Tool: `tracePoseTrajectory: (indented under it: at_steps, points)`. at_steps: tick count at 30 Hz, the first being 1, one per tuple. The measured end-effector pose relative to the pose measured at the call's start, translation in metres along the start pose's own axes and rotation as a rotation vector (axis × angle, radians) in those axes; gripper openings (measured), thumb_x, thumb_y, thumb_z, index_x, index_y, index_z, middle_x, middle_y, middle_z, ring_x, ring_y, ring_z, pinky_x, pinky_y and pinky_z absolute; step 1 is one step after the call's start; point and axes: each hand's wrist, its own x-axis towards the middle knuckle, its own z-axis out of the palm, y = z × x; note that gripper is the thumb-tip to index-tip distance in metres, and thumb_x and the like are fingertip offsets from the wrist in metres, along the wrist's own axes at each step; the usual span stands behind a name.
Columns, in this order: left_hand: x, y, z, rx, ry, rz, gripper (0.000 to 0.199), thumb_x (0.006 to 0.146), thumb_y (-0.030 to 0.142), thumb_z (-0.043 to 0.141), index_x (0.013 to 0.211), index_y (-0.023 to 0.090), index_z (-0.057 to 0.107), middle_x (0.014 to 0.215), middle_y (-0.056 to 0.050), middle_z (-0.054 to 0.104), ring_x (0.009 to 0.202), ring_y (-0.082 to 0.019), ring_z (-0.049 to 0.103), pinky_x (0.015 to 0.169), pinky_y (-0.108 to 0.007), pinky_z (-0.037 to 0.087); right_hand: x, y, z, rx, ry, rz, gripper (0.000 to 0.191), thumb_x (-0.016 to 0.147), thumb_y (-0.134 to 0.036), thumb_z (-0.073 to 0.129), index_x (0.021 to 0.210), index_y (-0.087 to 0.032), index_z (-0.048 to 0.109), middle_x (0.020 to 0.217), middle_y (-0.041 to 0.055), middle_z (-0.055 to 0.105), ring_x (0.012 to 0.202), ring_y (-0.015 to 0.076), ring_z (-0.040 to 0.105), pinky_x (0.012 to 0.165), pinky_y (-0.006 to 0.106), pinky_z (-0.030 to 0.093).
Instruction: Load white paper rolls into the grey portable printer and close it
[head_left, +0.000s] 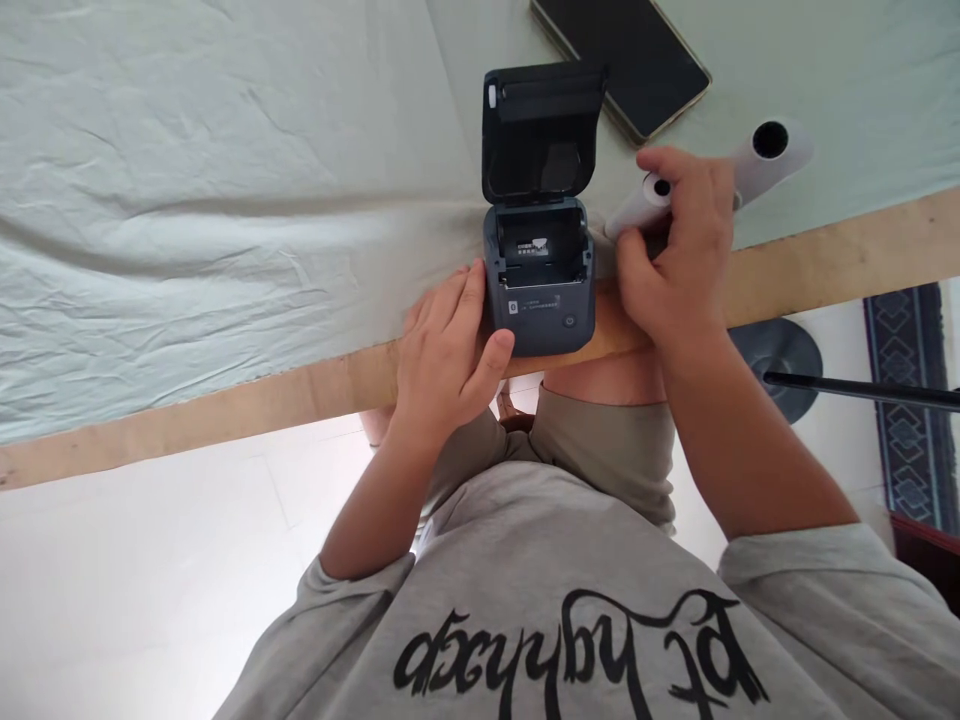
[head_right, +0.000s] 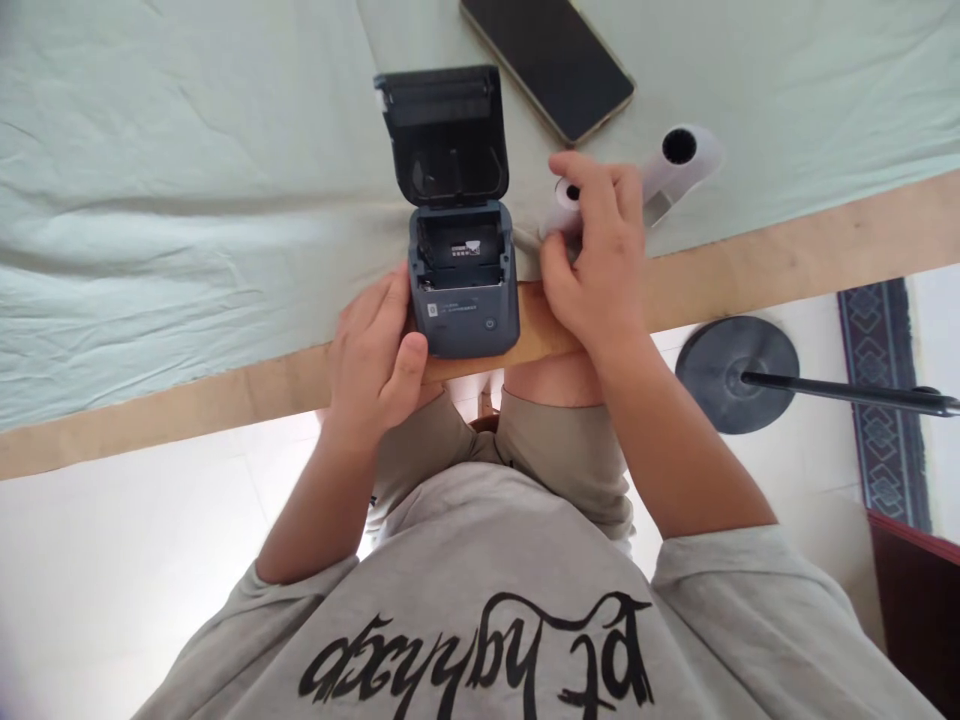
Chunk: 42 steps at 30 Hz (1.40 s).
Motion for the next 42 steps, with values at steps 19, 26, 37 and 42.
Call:
tracePoseTrajectory:
  at_steps: [19,26,37,42]
  points:
    - [-0.001,0.000,-0.001,-0.046,-0.014,0.008,0.080,0.107,0.068,0.016,0.158,0.014,0.046,0.155,-0.019,0.058,0.148,-0.034,0.053,0.122,-0.047,0.041,-0.006,-0.015,-0.002,0.293,0.254,-0.159,0.041,0.085,-0.039,0.054,0.124,-0.028,0.048,0.123,0.0075,0.061,0.110,0.0227,0.067,0.086,0.038,0.057]
    - [0.000,0.000,-0.002,-0.036,-0.027,-0.001,0.079,0.107,0.068,0.016,0.159,0.016,0.044,0.155,-0.019,0.059,0.147,-0.034,0.053,0.120,-0.048,0.042,0.009,-0.054,-0.024,-0.024,-0.128,-0.236,0.031,0.095,-0.033,0.050,0.125,-0.030,0.061,0.128,0.0050,0.069,0.116,0.0265,0.068,0.105,0.047,0.049]
    - [0.000,0.002,-0.003,-0.029,-0.030,-0.008,0.078,0.108,0.067,0.017,0.158,0.014,0.045,0.155,-0.019,0.058,0.148,-0.033,0.053,0.122,-0.047,0.040,-0.004,-0.049,-0.019,0.143,-0.156,-0.225,0.026,0.099,-0.031,0.049,0.096,-0.032,0.075,0.127,0.0017,0.073,0.121,0.0236,0.066,0.106,0.045,0.053]
    - [0.000,0.000,-0.003,-0.008,-0.025,-0.007,0.080,0.107,0.069,0.016,0.157,0.013,0.046,0.153,-0.020,0.060,0.147,-0.032,0.054,0.120,-0.046,0.043,-0.040,-0.043,0.000,0.265,0.079,-0.262,0.023,0.096,-0.036,0.059,0.090,-0.033,0.081,0.115,0.0072,0.068,0.109,0.0248,0.064,0.090,0.044,0.055]
